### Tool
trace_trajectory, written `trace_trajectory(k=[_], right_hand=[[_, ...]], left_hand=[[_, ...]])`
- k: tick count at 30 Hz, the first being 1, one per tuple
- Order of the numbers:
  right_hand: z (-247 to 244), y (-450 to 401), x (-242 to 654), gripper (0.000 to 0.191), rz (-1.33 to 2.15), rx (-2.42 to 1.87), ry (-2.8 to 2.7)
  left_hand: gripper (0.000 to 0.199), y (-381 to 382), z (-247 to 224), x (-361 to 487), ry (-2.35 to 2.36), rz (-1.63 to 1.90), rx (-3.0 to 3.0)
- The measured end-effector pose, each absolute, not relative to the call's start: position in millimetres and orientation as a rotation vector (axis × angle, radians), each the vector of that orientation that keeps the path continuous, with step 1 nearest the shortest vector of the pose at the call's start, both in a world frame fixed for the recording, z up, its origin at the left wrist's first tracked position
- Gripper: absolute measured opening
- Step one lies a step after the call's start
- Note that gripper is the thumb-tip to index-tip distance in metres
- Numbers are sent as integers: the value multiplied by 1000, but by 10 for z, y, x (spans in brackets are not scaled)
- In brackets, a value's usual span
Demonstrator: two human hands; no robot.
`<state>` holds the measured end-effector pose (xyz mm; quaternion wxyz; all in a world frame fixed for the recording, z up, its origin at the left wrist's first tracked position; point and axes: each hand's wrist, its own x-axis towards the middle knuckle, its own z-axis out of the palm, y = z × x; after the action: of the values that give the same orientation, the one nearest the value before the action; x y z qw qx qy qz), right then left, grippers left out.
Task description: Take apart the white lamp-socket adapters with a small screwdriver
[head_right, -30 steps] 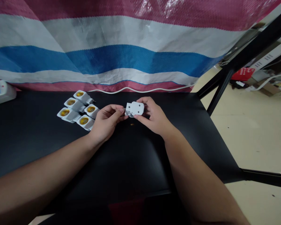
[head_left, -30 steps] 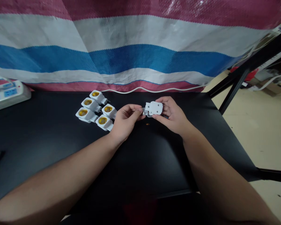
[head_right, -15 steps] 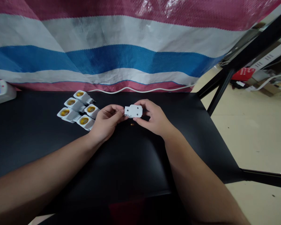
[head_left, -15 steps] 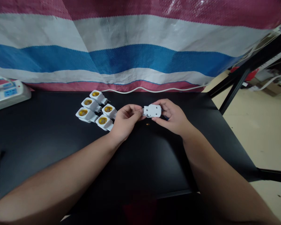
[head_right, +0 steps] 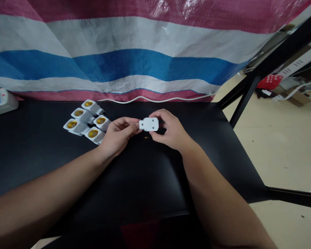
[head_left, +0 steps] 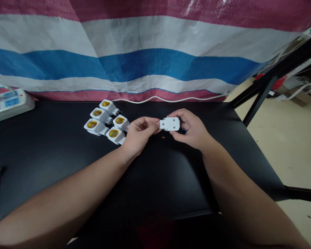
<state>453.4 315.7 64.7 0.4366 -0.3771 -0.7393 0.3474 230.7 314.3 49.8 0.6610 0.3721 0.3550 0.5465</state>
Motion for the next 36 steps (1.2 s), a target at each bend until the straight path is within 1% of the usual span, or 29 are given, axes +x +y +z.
trace_trajectory(k=[8, 21, 31, 36], right_hand=[[642, 3174, 4542, 48, 859, -924, -1845], [641, 3174, 4547, 46, 871, -895, -1845], [656, 3159, 4530, 45, 805, -932, -1874], [671, 3166, 4526, 45, 762, -925, -1899]], left_hand=[[26, 3133, 524, 2315, 840, 1235, 858], [25, 3134, 509, 2325, 836, 1246, 838], [30, 3137, 477, 2331, 848, 1253, 871], [28, 3128, 473, 2332, 853, 1257, 915]])
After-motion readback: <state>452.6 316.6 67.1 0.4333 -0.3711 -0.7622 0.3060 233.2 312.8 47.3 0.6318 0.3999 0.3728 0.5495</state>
